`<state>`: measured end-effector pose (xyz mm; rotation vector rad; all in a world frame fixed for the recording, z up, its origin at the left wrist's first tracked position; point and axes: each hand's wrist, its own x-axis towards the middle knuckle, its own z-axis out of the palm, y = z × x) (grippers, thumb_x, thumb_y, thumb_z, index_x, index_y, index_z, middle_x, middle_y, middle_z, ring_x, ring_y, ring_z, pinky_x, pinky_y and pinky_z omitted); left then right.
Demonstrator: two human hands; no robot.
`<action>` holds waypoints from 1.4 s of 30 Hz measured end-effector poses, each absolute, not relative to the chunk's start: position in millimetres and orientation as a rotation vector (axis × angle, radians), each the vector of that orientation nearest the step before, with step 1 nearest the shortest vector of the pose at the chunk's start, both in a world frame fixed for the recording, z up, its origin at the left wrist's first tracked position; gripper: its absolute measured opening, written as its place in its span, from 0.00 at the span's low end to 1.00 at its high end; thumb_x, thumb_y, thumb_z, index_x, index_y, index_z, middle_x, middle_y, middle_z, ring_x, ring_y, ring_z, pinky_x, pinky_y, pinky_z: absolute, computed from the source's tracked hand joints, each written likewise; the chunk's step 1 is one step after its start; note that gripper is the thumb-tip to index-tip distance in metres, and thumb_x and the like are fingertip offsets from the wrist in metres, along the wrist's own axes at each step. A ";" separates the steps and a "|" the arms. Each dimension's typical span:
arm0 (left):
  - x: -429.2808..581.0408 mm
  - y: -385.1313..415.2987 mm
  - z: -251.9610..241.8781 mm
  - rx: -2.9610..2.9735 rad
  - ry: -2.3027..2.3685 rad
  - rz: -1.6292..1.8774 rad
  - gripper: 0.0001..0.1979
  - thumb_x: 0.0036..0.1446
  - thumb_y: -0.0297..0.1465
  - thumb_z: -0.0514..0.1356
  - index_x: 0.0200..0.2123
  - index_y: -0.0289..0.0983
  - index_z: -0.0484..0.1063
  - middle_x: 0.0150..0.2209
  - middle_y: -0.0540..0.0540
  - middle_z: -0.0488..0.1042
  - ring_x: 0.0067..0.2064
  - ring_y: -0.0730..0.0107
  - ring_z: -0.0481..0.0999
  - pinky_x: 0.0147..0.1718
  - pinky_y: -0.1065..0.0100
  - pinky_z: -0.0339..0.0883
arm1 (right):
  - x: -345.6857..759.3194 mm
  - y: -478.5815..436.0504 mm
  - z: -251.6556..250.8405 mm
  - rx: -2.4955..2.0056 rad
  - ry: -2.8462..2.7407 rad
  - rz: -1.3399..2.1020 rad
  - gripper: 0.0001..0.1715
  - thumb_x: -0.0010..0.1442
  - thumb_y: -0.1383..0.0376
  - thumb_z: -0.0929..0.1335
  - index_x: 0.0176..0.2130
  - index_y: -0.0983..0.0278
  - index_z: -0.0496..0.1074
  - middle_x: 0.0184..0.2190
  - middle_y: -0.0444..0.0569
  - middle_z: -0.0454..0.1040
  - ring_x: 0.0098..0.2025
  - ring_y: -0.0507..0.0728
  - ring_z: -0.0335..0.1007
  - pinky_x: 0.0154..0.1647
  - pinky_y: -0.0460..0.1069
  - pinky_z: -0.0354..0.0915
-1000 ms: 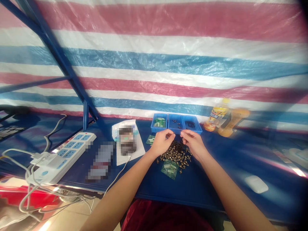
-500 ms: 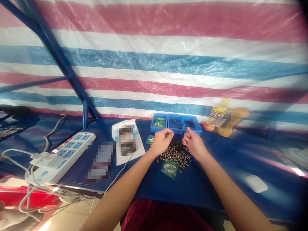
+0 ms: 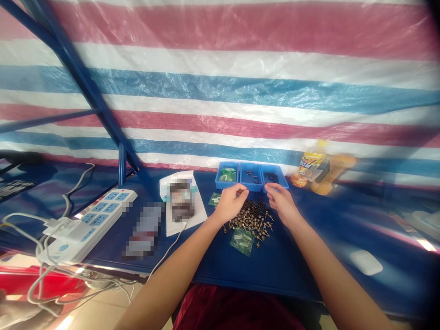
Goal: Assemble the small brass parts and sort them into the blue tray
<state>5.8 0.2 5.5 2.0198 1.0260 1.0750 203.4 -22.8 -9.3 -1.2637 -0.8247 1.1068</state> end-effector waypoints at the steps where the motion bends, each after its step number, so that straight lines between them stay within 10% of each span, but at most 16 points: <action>1: 6.1 0.2 5.5 2.034 1.020 1.075 0.11 0.64 0.36 0.54 0.34 0.38 0.72 0.32 0.49 0.76 0.34 0.69 0.74 0.35 0.70 0.65 | 201.3 -23.6 -8.6 -1.276 -0.903 1.095 0.22 0.50 0.52 0.76 0.40 0.61 0.73 0.20 0.38 0.61 0.18 0.46 0.48 0.17 0.43 0.43; 9: 5.1 -0.4 0.8 2.327 1.009 1.005 0.08 0.62 0.33 0.57 0.31 0.38 0.70 0.30 0.50 0.75 0.32 0.69 0.72 0.32 0.70 0.62 | 186.7 -32.8 -9.3 -1.311 -1.532 0.922 0.20 0.59 0.48 0.70 0.38 0.62 0.76 0.28 0.45 0.72 0.25 0.52 0.64 0.27 0.48 0.60; 18: 4.9 -0.8 -0.9 2.427 0.997 0.979 0.08 0.60 0.32 0.59 0.28 0.38 0.67 0.28 0.51 0.73 0.32 0.69 0.72 0.33 0.69 0.62 | 183.0 -37.6 -7.7 -1.355 -1.680 0.669 0.18 0.65 0.51 0.65 0.33 0.61 0.71 0.24 0.43 0.68 0.26 0.53 0.61 0.28 0.49 0.56; 42: 5.5 -6.6 10.6 2.309 0.986 1.095 0.15 0.67 0.39 0.52 0.32 0.37 0.70 0.29 0.49 0.73 0.33 0.70 0.71 0.33 0.69 0.61 | 183.3 -37.3 5.4 -0.965 -1.051 1.403 0.25 0.58 0.44 0.69 0.29 0.60 0.61 0.22 0.41 0.57 0.23 0.52 0.55 0.24 0.49 0.56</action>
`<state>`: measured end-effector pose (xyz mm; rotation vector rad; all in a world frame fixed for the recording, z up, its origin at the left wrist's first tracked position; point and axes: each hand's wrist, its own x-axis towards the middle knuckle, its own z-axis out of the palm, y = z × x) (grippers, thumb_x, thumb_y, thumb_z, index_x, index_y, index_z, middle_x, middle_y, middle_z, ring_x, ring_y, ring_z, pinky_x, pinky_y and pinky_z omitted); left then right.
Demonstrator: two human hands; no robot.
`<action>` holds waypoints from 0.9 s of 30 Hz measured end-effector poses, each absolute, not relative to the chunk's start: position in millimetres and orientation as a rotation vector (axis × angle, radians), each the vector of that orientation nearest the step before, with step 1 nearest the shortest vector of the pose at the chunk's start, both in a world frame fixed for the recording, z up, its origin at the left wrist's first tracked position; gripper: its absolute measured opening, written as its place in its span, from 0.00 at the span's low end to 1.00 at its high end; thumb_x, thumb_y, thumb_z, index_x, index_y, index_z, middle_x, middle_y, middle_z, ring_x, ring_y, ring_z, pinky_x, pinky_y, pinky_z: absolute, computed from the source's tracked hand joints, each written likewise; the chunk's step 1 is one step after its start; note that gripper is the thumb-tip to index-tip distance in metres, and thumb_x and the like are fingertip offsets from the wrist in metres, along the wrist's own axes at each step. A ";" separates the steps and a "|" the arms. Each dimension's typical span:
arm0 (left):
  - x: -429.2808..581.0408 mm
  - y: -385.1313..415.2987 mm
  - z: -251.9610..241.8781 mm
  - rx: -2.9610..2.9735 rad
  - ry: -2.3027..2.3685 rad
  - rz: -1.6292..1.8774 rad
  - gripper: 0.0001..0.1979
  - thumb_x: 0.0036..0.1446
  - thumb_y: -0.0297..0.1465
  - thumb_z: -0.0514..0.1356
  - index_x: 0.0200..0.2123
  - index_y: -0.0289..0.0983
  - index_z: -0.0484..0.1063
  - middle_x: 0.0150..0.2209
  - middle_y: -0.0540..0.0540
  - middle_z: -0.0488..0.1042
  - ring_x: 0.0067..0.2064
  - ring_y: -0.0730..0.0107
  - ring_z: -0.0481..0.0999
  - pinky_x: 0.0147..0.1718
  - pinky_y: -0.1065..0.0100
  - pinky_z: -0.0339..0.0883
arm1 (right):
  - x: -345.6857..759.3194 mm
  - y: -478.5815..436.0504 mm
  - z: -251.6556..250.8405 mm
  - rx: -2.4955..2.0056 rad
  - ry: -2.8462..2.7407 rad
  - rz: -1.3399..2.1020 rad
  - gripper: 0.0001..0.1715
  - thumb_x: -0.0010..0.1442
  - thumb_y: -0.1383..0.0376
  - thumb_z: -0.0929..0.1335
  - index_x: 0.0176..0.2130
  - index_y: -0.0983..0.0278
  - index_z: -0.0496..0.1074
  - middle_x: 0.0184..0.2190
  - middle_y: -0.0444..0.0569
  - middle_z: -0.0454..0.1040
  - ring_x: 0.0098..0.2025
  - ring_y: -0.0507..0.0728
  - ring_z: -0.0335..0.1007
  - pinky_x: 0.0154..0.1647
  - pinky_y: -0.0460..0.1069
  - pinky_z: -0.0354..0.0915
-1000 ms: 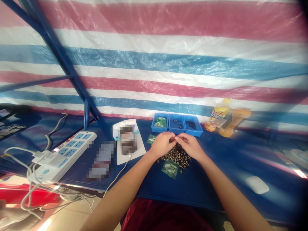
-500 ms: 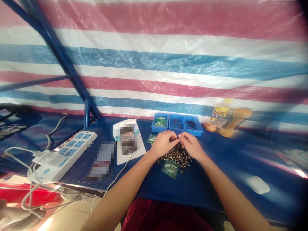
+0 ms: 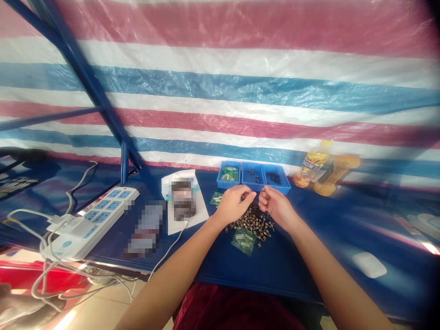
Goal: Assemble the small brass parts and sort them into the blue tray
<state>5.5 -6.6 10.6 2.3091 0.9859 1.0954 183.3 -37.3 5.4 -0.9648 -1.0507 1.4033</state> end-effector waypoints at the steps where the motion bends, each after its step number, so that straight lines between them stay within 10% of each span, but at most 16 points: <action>1: 5.6 -6.9 10.9 2.306 0.976 1.095 0.16 0.67 0.39 0.51 0.32 0.37 0.71 0.29 0.49 0.73 0.32 0.70 0.71 0.34 0.68 0.62 | 182.7 -37.5 5.0 -0.977 -1.072 1.394 0.24 0.58 0.44 0.69 0.31 0.60 0.63 0.23 0.42 0.58 0.23 0.52 0.55 0.24 0.49 0.56; 27: 4.8 -9.3 9.4 2.312 0.775 1.348 0.05 0.61 0.31 0.57 0.35 0.38 0.73 0.30 0.48 0.72 0.33 0.70 0.72 0.36 0.67 0.67 | 181.0 -38.3 -1.6 -1.030 -1.428 1.136 0.18 0.61 0.51 0.69 0.44 0.61 0.74 0.23 0.42 0.66 0.26 0.52 0.60 0.30 0.49 0.60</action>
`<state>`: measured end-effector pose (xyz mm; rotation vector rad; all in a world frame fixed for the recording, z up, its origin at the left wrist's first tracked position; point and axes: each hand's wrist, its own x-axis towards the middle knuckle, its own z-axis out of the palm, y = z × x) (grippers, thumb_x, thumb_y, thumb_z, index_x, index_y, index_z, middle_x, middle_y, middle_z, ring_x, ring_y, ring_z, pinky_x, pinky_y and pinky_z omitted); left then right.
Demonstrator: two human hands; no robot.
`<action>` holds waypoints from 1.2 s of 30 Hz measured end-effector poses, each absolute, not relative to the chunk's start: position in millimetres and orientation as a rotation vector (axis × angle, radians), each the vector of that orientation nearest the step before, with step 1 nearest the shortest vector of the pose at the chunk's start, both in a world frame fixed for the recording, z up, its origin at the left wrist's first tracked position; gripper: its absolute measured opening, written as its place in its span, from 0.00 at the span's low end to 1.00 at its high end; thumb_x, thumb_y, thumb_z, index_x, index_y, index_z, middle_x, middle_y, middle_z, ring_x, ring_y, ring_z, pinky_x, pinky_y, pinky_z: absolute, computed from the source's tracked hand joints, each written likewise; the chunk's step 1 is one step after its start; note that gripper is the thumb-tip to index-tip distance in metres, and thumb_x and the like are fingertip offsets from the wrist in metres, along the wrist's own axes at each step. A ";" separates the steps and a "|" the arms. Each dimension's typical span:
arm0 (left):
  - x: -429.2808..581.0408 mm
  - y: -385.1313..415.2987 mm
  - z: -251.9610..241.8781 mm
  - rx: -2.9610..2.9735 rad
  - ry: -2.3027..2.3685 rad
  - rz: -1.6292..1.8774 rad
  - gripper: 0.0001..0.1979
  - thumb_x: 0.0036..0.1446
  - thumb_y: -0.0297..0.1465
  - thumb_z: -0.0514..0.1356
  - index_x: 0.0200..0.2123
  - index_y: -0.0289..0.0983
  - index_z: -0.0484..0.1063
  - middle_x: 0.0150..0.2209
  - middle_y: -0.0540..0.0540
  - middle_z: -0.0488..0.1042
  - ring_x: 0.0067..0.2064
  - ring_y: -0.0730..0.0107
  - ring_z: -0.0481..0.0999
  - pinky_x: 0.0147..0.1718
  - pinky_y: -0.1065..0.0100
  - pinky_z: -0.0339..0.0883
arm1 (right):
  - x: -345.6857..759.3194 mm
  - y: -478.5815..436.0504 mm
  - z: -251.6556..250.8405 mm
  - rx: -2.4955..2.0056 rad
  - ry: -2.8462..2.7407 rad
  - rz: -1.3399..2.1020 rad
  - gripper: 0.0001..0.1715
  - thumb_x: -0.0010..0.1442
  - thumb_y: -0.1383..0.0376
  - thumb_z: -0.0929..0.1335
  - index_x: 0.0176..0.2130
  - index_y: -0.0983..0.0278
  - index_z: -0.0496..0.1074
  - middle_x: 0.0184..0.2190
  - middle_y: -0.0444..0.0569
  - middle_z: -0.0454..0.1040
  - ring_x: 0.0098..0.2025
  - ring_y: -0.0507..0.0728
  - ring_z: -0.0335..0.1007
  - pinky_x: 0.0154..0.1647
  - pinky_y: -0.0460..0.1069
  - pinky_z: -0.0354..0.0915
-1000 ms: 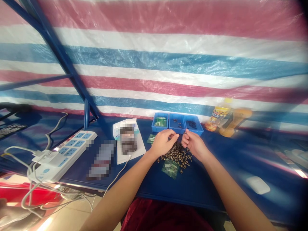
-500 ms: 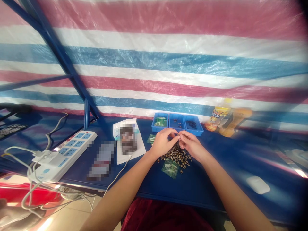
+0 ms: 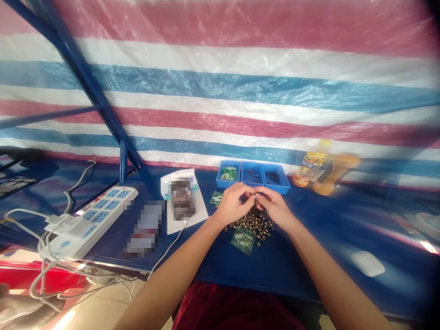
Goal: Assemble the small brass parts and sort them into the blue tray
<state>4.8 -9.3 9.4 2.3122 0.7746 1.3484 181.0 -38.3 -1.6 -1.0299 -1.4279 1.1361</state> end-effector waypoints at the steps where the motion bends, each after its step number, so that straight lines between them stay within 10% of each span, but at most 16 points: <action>1: 4.9 -9.1 9.0 2.318 0.783 1.342 0.05 0.61 0.31 0.57 0.35 0.38 0.73 0.30 0.48 0.72 0.34 0.69 0.72 0.37 0.67 0.67 | 180.7 -38.1 -1.3 -1.036 -1.452 1.112 0.18 0.61 0.51 0.69 0.44 0.61 0.74 0.25 0.43 0.68 0.26 0.52 0.60 0.30 0.49 0.61; 6: 5.7 -9.2 7.9 2.338 0.771 1.341 0.06 0.61 0.31 0.57 0.36 0.39 0.74 0.29 0.48 0.70 0.34 0.69 0.71 0.38 0.67 0.68 | 180.2 -37.5 -2.7 -1.014 -1.526 1.022 0.16 0.61 0.52 0.69 0.41 0.60 0.74 0.37 0.47 0.73 0.28 0.51 0.63 0.31 0.50 0.63; 36: 5.4 -6.6 6.9 2.253 0.987 1.290 0.07 0.62 0.28 0.54 0.37 0.39 0.73 0.33 0.47 0.74 0.36 0.68 0.74 0.35 0.68 0.66 | 197.8 -26.5 -7.7 -1.133 -1.432 1.041 0.21 0.62 0.46 0.67 0.34 0.61 0.64 0.28 0.44 0.72 0.24 0.51 0.63 0.27 0.48 0.61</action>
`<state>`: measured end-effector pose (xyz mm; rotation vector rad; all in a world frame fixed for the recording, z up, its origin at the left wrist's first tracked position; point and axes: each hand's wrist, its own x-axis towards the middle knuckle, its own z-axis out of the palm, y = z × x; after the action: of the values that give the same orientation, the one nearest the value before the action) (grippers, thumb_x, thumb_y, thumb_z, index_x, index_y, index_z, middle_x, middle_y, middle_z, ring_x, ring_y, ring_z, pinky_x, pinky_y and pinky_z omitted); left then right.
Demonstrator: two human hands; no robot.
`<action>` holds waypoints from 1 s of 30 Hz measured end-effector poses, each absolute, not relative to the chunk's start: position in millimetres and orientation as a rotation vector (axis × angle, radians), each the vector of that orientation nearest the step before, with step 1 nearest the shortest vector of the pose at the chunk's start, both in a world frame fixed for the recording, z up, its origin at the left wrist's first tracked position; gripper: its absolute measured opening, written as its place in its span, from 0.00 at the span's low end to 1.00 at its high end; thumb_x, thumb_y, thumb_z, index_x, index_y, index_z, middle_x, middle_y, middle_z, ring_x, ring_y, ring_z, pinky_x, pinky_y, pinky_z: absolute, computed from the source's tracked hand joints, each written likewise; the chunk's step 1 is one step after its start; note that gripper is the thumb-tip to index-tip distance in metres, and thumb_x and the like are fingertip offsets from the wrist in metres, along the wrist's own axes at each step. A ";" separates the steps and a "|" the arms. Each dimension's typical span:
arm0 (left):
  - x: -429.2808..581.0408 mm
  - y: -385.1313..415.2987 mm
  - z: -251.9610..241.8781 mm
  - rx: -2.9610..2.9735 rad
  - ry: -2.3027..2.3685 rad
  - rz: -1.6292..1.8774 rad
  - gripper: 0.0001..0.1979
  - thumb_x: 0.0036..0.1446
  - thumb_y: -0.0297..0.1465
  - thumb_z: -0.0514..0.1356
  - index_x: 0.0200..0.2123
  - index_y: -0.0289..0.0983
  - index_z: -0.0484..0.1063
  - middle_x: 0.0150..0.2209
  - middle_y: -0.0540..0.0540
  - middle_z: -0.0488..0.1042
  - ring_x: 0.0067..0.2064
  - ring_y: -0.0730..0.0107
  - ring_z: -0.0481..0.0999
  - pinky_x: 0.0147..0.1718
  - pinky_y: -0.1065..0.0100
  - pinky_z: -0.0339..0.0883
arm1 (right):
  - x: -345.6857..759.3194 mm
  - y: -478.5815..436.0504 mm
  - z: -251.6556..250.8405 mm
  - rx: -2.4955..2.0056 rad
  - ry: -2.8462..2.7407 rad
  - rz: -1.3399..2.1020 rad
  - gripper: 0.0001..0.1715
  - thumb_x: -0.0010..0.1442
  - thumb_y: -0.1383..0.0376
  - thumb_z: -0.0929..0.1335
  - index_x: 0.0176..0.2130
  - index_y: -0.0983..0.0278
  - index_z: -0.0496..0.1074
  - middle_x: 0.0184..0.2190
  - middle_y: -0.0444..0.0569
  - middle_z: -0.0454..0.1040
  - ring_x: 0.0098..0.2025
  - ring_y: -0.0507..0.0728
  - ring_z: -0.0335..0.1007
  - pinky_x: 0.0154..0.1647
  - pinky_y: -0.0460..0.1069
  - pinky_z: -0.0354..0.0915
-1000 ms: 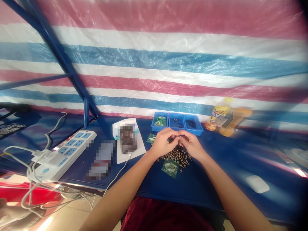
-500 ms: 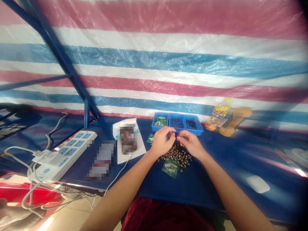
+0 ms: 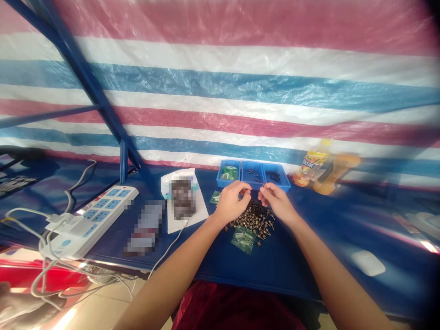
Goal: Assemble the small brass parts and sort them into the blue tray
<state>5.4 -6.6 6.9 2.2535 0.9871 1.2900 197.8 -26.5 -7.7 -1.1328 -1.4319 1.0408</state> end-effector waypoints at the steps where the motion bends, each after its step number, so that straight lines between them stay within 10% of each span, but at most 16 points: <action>1: 5.4 -6.7 7.1 2.253 0.986 1.289 0.07 0.62 0.28 0.54 0.37 0.39 0.73 0.33 0.47 0.74 0.35 0.69 0.74 0.35 0.68 0.66 | 198.1 -26.9 -8.3 -1.151 -1.463 1.030 0.21 0.62 0.47 0.67 0.34 0.61 0.64 0.28 0.43 0.72 0.24 0.51 0.64 0.27 0.48 0.61; 30: 6.2 -0.6 1.2 1.892 0.864 1.084 0.10 0.61 0.36 0.60 0.38 0.36 0.77 0.33 0.46 0.81 0.33 0.68 0.81 0.39 0.67 0.75 | 193.9 -31.7 -6.1 -1.192 -1.545 0.884 0.16 0.58 0.52 0.72 0.37 0.61 0.73 0.31 0.45 0.74 0.27 0.53 0.66 0.30 0.49 0.62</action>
<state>6.2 -0.6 1.2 1.8919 0.8642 1.0835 193.9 -31.7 -6.1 -1.1925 -1.5453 0.8840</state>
